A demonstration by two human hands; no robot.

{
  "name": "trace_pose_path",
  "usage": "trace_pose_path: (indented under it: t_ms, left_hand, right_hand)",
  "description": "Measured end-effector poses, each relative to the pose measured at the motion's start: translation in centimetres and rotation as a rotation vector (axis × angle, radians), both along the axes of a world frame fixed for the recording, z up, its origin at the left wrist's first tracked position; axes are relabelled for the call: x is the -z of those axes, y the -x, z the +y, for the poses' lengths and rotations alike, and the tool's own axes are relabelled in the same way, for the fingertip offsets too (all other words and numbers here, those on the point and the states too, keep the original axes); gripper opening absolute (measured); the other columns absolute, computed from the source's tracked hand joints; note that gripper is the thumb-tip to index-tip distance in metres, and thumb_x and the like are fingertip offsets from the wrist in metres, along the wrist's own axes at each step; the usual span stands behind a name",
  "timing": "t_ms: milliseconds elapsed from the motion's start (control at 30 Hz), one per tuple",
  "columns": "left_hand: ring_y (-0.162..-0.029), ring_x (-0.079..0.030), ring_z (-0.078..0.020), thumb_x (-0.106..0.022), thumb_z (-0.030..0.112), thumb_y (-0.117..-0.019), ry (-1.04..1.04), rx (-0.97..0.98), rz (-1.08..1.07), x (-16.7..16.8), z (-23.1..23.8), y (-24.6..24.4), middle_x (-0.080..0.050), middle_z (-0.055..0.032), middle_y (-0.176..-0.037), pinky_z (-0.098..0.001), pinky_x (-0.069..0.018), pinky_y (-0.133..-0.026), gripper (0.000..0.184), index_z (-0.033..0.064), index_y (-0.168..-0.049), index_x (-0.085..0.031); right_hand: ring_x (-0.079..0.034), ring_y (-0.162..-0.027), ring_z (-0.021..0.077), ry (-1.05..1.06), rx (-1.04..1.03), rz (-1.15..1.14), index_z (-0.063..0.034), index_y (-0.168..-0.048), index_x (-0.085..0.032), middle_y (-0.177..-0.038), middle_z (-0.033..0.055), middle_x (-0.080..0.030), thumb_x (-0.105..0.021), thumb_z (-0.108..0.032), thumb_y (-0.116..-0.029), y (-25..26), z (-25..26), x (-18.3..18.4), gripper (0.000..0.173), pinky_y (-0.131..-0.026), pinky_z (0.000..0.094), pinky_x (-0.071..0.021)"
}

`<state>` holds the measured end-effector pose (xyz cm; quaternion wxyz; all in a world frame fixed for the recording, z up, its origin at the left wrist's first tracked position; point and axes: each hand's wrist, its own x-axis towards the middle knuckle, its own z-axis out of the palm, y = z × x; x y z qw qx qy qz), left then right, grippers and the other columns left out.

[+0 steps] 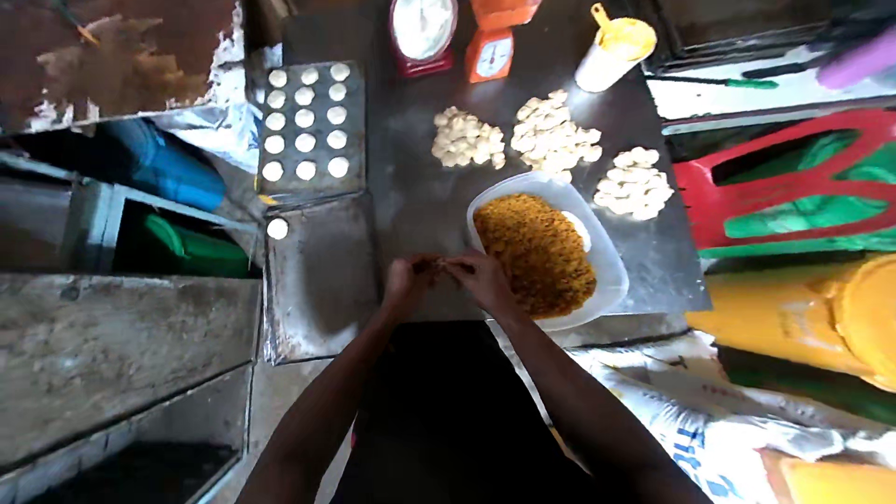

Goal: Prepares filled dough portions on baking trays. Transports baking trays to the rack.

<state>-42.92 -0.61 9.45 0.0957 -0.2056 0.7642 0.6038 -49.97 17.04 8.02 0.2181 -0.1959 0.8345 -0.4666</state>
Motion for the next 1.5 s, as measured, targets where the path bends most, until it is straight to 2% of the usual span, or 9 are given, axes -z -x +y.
trace_pose_path:
  t_ms: [167,367,467,633,800,1000,1133,1367,1500]
  left_hand:
    - [-0.096,-0.069,-0.0230,-0.070,0.017,-0.0969,0.296,0.092,-0.022,6.0,-1.6,-1.9,-0.069,-0.0132,-0.109,-0.0428,-0.0594,-0.089,0.019,0.0040,-0.111,-0.074]
    - [-0.111,-0.067,-0.0291,-0.066,0.023,-0.0989,0.372,0.192,-0.187,14.8,-0.4,-5.1,-0.065,-0.0141,-0.129,-0.0500,-0.0557,-0.099,0.032,0.0097,-0.127,-0.069]
    - [-0.121,-0.063,-0.0295,-0.069,0.026,-0.0974,0.310,0.113,-0.241,13.9,0.1,-6.8,-0.054,-0.0168,-0.145,-0.0484,-0.0546,-0.102,0.056,0.0083,-0.147,-0.051]
    - [-0.112,-0.066,-0.0282,-0.070,0.020,-0.0969,0.309,-0.004,-0.225,13.9,0.8,-6.0,-0.064,-0.0157,-0.127,-0.0463,-0.0564,-0.099,0.026,0.0065,-0.119,-0.071]
    - [-0.113,-0.066,-0.0310,-0.069,0.012,-0.0967,0.325,-0.017,-0.220,15.5,1.3,-5.5,-0.064,-0.0160,-0.127,-0.0492,-0.0555,-0.100,0.019,0.0059,-0.114,-0.073]
    - [-0.119,-0.065,-0.0265,-0.056,0.018,-0.1029,0.186,-0.094,-0.237,10.4,-2.5,-7.0,-0.064,-0.0163,-0.133,-0.0447,-0.0533,-0.104,0.043,0.0060,-0.144,-0.054]
    - [-0.117,-0.066,-0.0231,-0.050,0.027,-0.1066,0.296,-0.305,-0.178,8.3,-7.4,-12.9,-0.065,-0.0145,-0.132,-0.0421,-0.0541,-0.102,0.042,0.0080,-0.144,-0.055]
    - [-0.153,-0.028,-0.0352,-0.058,0.035,-0.0995,0.736,-0.165,-0.306,12.7,-11.0,-16.4,-0.032,-0.0117,-0.166,-0.0570,-0.0304,-0.120,0.063,0.0233,-0.159,-0.040]
    - [-0.158,-0.007,-0.0380,-0.056,0.039,-0.0977,0.780,-0.078,-0.393,13.4,-9.7,-16.5,-0.013,-0.0077,-0.172,-0.0633,-0.0179,-0.123,0.074,0.0249,-0.164,-0.027]
  right_hand:
    - [-0.072,-0.103,0.0235,-0.143,-0.147,-0.401,-0.0065,-0.133,-0.062,-0.127,0.0146,-0.067,-0.072,-0.011,-0.0945,-0.4,-3.6,3.3,0.040,-0.091,0.0428,-0.0613]
    - [-0.066,-0.112,0.0263,-0.161,-0.180,-0.200,-0.0065,-0.115,-0.074,-0.118,0.0146,-0.069,-0.067,-0.010,-0.0970,-3.4,-4.1,14.5,0.020,-0.100,0.0462,-0.0553]
    - [-0.068,-0.105,0.0203,-0.157,-0.143,-0.273,-0.0167,-0.122,-0.074,-0.119,0.0094,-0.068,-0.073,-0.028,-0.0965,-2.9,-2.1,13.9,0.028,-0.092,0.0417,-0.0599]
    - [-0.067,-0.108,0.0205,-0.160,-0.144,-0.232,-0.0164,-0.121,-0.077,-0.117,0.0091,-0.070,-0.070,-0.013,-0.0966,-4.0,-1.7,15.2,0.025,-0.096,0.0420,-0.0572]
    - [-0.068,-0.105,0.0300,-0.390,-0.314,-0.110,-0.0082,-0.107,-0.076,-0.115,0.0131,-0.070,-0.069,-0.015,-0.0963,-2.6,-4.2,14.1,0.014,-0.091,0.0543,-0.0568]
    - [-0.060,-0.127,0.0351,-0.539,-0.412,-0.082,-0.0121,-0.143,-0.058,-0.142,0.0170,-0.059,-0.066,-0.031,-0.0994,-3.5,-6.0,11.9,0.048,-0.105,0.0554,-0.0501]
    - [-0.067,-0.111,0.0317,-0.509,-0.502,-0.232,-0.0055,-0.127,-0.068,-0.124,0.0185,-0.067,-0.073,-0.029,-0.0948,-2.1,-8.9,8.8,0.040,-0.099,0.0514,-0.0545]
    - [-0.074,-0.098,0.0289,0.018,-0.602,0.302,-0.0081,-0.128,-0.071,-0.114,0.0153,-0.074,-0.064,-0.010,-0.0989,1.3,-27.6,7.8,0.030,-0.090,0.0500,-0.0598]
    - [-0.062,-0.129,0.0255,-0.064,-0.588,0.618,-0.0127,-0.139,-0.064,-0.144,0.0093,-0.062,-0.056,-0.010,-0.1024,2.5,-36.3,12.3,0.038,-0.109,0.0451,-0.0515]
